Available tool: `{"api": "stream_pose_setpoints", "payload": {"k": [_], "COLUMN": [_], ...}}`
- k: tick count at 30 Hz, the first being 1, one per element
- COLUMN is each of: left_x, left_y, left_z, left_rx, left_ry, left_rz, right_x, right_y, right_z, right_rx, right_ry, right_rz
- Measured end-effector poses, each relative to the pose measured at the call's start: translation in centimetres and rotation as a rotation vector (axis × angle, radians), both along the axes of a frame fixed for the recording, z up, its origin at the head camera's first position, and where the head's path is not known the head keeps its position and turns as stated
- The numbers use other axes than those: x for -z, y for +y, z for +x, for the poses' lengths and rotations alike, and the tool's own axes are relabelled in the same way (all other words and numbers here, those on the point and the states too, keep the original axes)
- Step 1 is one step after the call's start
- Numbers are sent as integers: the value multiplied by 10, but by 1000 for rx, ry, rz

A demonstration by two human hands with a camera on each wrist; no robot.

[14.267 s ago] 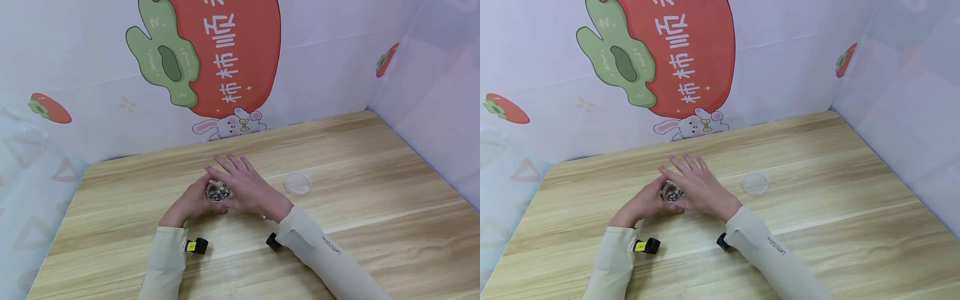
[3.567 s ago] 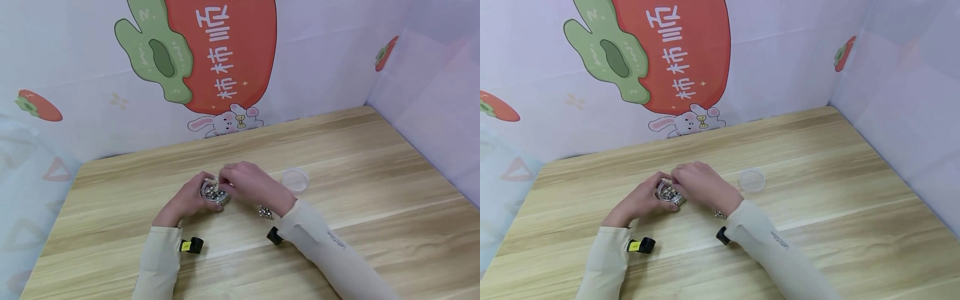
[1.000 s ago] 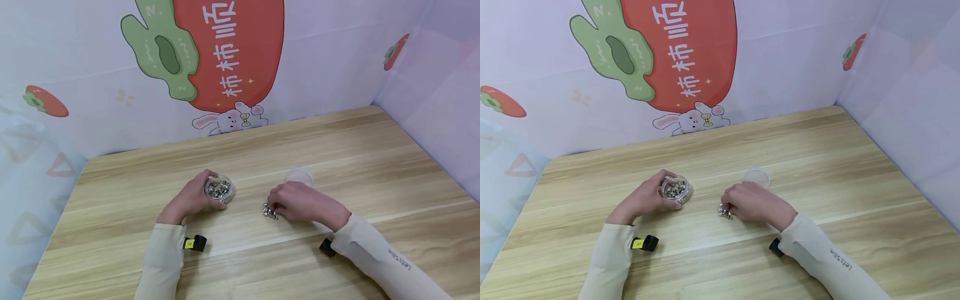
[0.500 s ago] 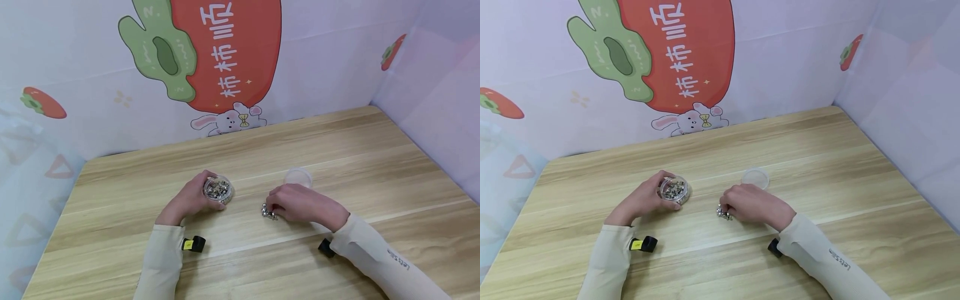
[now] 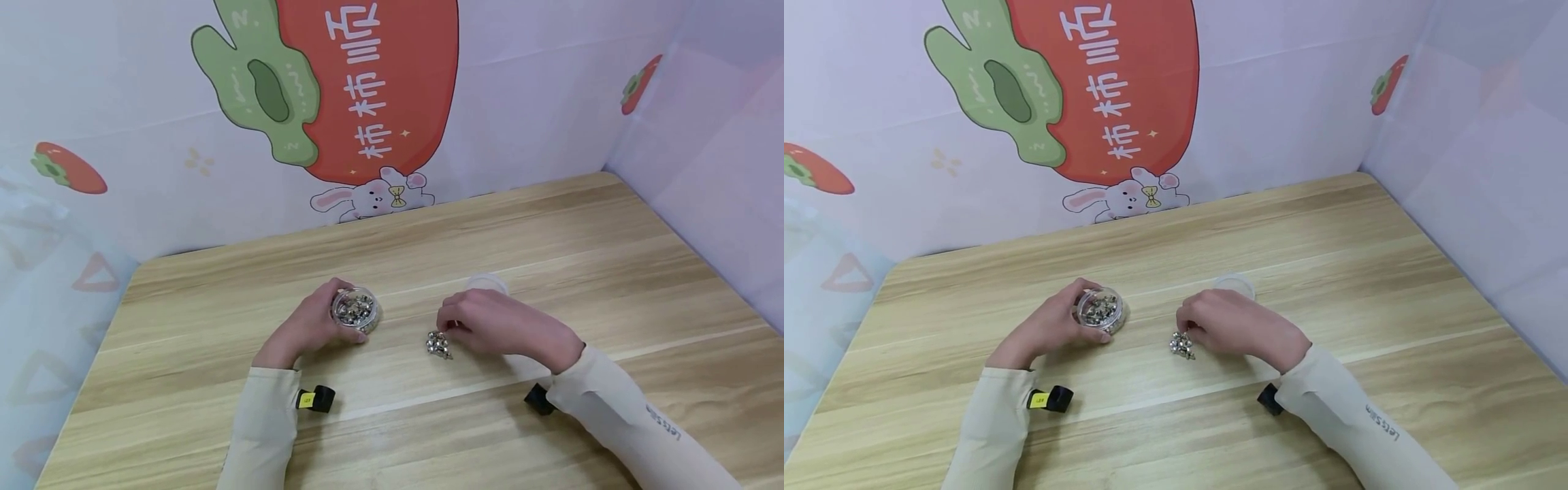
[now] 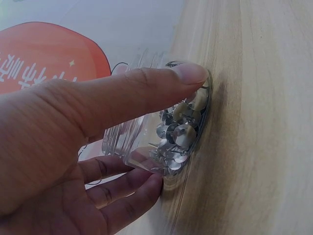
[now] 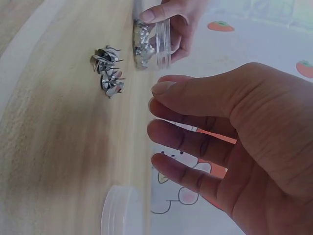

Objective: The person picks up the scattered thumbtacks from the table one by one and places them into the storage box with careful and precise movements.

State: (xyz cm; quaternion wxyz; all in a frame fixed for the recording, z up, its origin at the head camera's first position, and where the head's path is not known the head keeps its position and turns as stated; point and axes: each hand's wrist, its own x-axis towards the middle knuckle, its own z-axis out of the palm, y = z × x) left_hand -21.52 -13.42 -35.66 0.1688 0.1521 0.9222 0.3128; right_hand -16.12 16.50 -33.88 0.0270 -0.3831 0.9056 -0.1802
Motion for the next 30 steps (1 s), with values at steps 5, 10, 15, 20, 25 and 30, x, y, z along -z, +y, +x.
{"api": "stream_pose_setpoints", "payload": {"k": [5, 10, 15, 20, 25, 30], "left_x": [2, 3, 3, 3, 2, -1], "left_y": [-2, -3, -3, -3, -1, -1], "left_z": [1, 1, 1, 3, 3, 2], "left_rx": [9, -3, 1, -3, 3, 6], "left_ry": [-2, -7, -1, -21, -19, -18], "left_rz": [7, 9, 17, 45, 66, 50], "right_x": [-2, -9, -18, -19, -16, -14], "right_y": [-5, -25, -62, -97, -113, -113], "right_z": [0, -7, -20, -34, -41, -42], "right_rx": [6, 17, 15, 22, 29, 61], "right_ry": [16, 7, 24, 48, 68, 110], "right_rz": [-14, -5, -38, -87, -103, -120]}}
